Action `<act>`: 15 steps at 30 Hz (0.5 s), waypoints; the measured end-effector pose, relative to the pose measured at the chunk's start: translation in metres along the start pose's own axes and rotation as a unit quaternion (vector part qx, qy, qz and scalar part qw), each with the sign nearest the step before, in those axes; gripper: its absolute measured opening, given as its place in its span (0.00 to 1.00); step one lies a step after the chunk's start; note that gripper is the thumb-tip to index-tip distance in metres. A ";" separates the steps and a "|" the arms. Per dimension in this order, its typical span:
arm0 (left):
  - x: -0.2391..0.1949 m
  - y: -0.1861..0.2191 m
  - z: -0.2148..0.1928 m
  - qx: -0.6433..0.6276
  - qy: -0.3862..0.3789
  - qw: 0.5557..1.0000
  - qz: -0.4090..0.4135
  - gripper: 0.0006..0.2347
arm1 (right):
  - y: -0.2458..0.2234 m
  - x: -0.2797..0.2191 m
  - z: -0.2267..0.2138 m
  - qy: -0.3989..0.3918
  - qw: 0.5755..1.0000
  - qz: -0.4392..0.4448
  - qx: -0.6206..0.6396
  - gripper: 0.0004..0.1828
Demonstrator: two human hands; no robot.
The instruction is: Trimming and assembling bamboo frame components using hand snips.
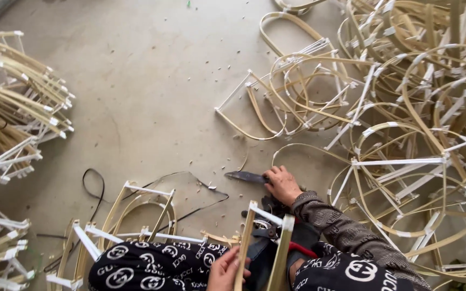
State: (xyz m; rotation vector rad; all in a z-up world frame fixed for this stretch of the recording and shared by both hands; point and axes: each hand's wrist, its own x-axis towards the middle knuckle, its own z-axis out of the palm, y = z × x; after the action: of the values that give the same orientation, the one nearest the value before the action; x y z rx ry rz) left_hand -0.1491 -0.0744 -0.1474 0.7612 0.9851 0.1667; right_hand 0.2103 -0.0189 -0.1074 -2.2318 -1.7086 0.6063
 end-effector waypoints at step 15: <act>-0.026 0.241 0.050 -0.232 -0.030 0.960 0.156 0.19 | -0.058 -0.065 -0.114 0.041 0.849 0.057 0.524 0.13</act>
State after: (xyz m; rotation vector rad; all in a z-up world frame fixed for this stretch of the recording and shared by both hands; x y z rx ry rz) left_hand -0.0750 0.0653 0.0430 0.4783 0.7235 0.6240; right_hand 0.2015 -0.0613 0.0292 -1.4948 -0.8146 1.1035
